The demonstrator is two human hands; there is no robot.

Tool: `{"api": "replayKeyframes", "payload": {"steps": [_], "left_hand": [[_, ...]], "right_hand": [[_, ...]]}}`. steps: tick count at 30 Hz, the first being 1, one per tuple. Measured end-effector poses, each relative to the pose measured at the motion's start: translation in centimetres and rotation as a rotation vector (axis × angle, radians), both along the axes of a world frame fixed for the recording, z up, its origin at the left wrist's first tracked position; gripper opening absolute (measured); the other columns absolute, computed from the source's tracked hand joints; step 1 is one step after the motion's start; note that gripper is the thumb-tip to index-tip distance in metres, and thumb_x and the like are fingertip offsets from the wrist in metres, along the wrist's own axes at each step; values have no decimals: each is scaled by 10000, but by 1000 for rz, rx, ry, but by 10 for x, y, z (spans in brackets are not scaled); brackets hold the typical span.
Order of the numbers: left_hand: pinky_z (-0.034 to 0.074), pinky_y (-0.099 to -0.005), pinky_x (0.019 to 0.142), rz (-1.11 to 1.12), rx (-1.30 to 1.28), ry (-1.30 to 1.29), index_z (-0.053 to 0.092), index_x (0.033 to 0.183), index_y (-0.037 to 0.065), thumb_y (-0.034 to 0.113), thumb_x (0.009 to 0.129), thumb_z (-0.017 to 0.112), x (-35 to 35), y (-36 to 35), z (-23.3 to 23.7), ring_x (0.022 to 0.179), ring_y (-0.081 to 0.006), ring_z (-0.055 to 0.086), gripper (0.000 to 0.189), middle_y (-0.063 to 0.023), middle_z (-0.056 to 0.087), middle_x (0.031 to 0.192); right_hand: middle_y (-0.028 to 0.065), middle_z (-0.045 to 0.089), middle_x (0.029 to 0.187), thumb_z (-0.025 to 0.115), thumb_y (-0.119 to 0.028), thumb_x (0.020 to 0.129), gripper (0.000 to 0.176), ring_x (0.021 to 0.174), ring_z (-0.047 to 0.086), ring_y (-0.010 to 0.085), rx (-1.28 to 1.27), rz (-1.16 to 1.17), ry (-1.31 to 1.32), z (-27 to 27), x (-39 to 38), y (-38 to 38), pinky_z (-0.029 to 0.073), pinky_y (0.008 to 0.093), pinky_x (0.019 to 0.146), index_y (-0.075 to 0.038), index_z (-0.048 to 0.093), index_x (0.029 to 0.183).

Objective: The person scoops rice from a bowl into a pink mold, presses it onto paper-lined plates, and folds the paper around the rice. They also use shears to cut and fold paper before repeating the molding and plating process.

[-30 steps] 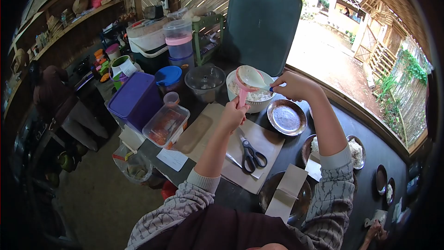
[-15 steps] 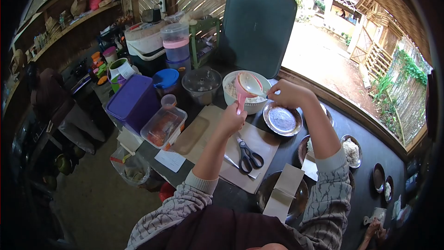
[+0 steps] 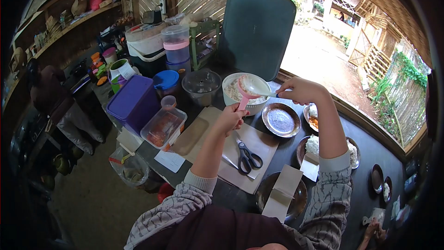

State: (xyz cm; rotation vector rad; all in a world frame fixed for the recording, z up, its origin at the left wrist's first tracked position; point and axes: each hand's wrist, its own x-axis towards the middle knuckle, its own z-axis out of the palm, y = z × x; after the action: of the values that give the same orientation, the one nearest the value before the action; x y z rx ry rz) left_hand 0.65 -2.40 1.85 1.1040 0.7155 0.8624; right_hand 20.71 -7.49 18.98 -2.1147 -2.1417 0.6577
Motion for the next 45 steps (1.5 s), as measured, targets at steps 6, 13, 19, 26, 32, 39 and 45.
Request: {"api": "replayKeyframes", "payload": {"steps": [6,13,19,26,32,39,45], "left_hand": [[297,-164,389,15,46,21,471,1097,-17,77,835,496,-2,2,-2,475,-12,370,280,-51,515,878],[315,-165,402,12,72,26,464,1106,-16,81,835,486,-6,0,3,503,-20,387,289,-50,512,887],[326,-175,418,4,101,90,458,1093,-14,90,842,481,-5,0,2,517,-26,392,273,-41,507,892],[284,-165,399,14,8,-16,493,995,1,110,851,501,-9,2,2,496,-17,367,181,3,460,738],[282,-172,399,61,52,10,489,1006,-4,89,833,498,-9,2,2,497,-25,372,196,10,443,712],[307,-179,407,11,108,83,417,1164,-33,56,804,477,-9,2,2,514,-34,387,376,-43,472,852],[299,-164,403,-46,58,33,421,1158,-21,50,815,488,-8,7,-3,521,-29,389,357,-41,477,878]], "right_hand": [[39,535,543,532,-279,821,276,420,473,92,-21,42,-57,-8,-13,10,365,239,377,-102,627,1009],[39,539,554,523,-276,832,272,429,487,101,-16,14,28,-17,-14,16,373,241,392,-78,599,1002],[45,542,609,487,-285,853,292,470,513,126,198,181,112,-52,-14,31,401,260,417,-74,564,1040],[34,488,594,468,-298,858,307,505,476,104,-71,11,124,-7,-1,15,413,253,446,-93,521,1079],[9,433,554,463,-290,849,290,457,420,90,-120,-40,61,-8,0,17,385,242,404,-82,547,1033],[7,483,552,468,-256,822,281,441,433,81,-127,-54,-91,-13,-12,23,370,227,397,-113,586,1032],[13,487,557,472,-281,824,289,434,427,89,-98,2,-171,-19,-11,27,371,231,398,-107,590,1023]]}}
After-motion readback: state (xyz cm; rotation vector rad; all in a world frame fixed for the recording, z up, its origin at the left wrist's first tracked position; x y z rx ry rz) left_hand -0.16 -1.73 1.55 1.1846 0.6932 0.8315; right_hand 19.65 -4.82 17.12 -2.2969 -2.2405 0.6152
